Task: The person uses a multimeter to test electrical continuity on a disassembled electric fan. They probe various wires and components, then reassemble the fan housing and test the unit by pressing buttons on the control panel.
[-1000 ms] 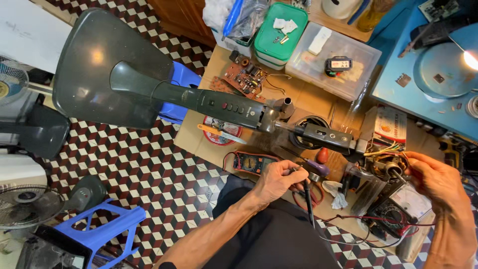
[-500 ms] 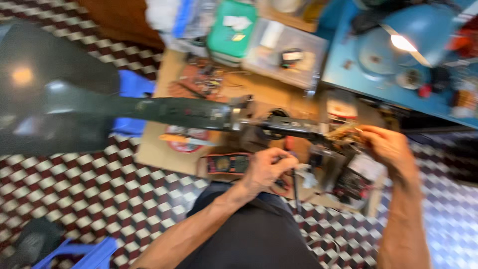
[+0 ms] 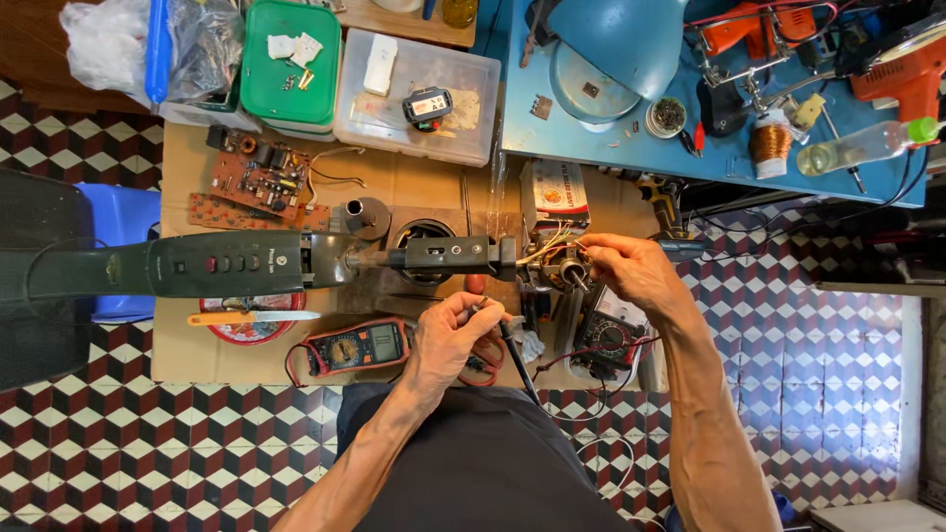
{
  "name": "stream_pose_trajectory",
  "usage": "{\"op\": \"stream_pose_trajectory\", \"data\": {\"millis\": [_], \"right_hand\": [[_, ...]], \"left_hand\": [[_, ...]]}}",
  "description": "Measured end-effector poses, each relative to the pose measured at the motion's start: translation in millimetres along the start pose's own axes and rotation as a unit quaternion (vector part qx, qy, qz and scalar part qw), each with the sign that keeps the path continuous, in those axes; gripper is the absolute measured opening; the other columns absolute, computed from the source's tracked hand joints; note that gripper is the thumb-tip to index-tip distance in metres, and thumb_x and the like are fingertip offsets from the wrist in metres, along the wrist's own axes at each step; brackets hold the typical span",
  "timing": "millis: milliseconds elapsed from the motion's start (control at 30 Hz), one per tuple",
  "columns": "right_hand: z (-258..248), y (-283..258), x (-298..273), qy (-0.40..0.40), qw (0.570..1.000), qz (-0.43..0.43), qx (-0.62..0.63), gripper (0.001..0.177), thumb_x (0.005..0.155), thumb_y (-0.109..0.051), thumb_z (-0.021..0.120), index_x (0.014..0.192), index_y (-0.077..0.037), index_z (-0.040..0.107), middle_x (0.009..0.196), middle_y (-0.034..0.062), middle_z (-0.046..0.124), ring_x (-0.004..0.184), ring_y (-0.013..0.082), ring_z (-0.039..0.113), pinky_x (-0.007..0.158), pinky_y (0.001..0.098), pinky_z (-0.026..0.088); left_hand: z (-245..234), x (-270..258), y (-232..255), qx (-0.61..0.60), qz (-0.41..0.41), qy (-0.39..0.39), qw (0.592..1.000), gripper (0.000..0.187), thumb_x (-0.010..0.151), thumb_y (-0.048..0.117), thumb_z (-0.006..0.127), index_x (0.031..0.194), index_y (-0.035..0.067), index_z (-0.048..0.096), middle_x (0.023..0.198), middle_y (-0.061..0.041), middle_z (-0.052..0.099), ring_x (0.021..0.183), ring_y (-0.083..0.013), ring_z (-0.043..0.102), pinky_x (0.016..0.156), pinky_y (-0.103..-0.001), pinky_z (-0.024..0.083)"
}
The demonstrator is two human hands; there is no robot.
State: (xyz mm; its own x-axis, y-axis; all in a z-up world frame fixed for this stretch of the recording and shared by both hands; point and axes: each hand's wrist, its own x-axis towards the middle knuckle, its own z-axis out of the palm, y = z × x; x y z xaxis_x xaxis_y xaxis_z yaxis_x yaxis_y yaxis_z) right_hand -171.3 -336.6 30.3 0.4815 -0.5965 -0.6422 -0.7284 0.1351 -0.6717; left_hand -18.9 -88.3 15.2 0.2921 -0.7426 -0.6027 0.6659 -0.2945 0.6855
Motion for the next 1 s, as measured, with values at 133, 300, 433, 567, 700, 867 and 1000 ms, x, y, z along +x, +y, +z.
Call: {"op": "stream_pose_trajectory", "data": {"millis": [133, 300, 433, 567, 700, 867, 1000], "right_hand": [[4.1, -5.8, -7.5, -0.005, 0.998, -0.043, 0.036, 0.03, 0.097, -0.019, 0.063, 0.121, -0.007, 0.077, 0.077, -0.0035, 0.063, 0.061, 0.0043, 0.046, 0.052, 0.0203, 0.034], [36.4, -17.2, -39.4, 0.055, 0.988, -0.144, -0.012, 0.031, 0.1, -0.017, 0.061, 0.125, -0.007, 0.073, 0.09, -0.0026, 0.069, 0.075, 0.0043, 0.057, 0.064, 0.0204, 0.046], [75.4, -17.6, -75.5, 0.128, 0.99, -0.053, 0.021, 0.032, 0.099, -0.017, 0.057, 0.126, -0.01, 0.073, 0.085, -0.0019, 0.07, 0.071, 0.0077, 0.059, 0.061, 0.0242, 0.049], [101.0, -3.1, -94.1, 0.174, 0.972, -0.12, 0.106, 0.03, 0.103, -0.013, 0.057, 0.129, -0.007, 0.072, 0.085, -0.0009, 0.062, 0.069, 0.0055, 0.052, 0.059, 0.0214, 0.044], [113.6, 15.7, -88.9, 0.158, 0.943, -0.001, 0.295, 0.031, 0.102, -0.015, 0.059, 0.128, -0.007, 0.073, 0.078, -0.0018, 0.06, 0.055, 0.0028, 0.046, 0.045, 0.0189, 0.035], [118.6, 34.8, -90.6, 0.188, 0.908, 0.033, 0.373, 0.031, 0.1, -0.014, 0.06, 0.127, -0.002, 0.07, 0.079, 0.0011, 0.064, 0.051, 0.0035, 0.048, 0.04, 0.0186, 0.034], [113.6, 38.9, -92.5, 0.226, 0.908, -0.001, 0.353, 0.034, 0.102, -0.016, 0.059, 0.131, -0.002, 0.068, 0.081, 0.0022, 0.065, 0.053, 0.0023, 0.048, 0.04, 0.0171, 0.034]], "left_hand": [[10.0, 25.9, -5.4, 0.006, 0.047, -0.006, 0.999, 0.027, 0.096, 0.025, 0.069, 0.107, 0.0, 0.07, 0.091, 0.0, 0.075, 0.079, -0.0033, 0.061, 0.069, -0.017, 0.051], [13.2, 35.8, -2.8, -0.018, -0.005, -0.026, 0.999, 0.029, 0.095, 0.026, 0.068, 0.111, 0.002, 0.072, 0.095, 0.001, 0.073, 0.079, -0.0014, 0.063, 0.064, -0.019, 0.051], [9.9, 41.9, -7.6, -0.154, -0.004, -0.122, 0.98, 0.03, 0.103, 0.025, 0.067, 0.119, 0.001, 0.074, 0.099, 0.001, 0.071, 0.078, -0.0006, 0.058, 0.059, -0.016, 0.045], [16.0, 59.4, -16.2, -0.198, -0.058, -0.165, 0.964, 0.026, 0.102, 0.023, 0.065, 0.116, 0.002, 0.071, 0.103, -0.001, 0.072, 0.08, -0.0007, 0.061, 0.055, -0.016, 0.044], [19.4, 75.4, -19.3, -0.187, -0.083, -0.173, 0.963, 0.024, 0.1, 0.024, 0.065, 0.112, 0.004, 0.071, 0.106, -0.004, 0.073, 0.077, -0.001, 0.062, 0.051, -0.015, 0.041], [22.7, 86.8, -28.5, -0.093, -0.067, -0.171, 0.979, 0.025, 0.098, 0.026, 0.068, 0.11, 0.004, 0.071, 0.102, -0.003, 0.076, 0.071, -0.0016, 0.059, 0.052, -0.016, 0.04], [21.4, 90.7, -35.6, 0.059, -0.033, -0.137, 0.988, 0.032, 0.095, 0.032, 0.072, 0.106, 0.003, 0.077, 0.09, 0.0, 0.074, 0.068, -0.0025, 0.057, 0.054, -0.019, 0.042]]}}
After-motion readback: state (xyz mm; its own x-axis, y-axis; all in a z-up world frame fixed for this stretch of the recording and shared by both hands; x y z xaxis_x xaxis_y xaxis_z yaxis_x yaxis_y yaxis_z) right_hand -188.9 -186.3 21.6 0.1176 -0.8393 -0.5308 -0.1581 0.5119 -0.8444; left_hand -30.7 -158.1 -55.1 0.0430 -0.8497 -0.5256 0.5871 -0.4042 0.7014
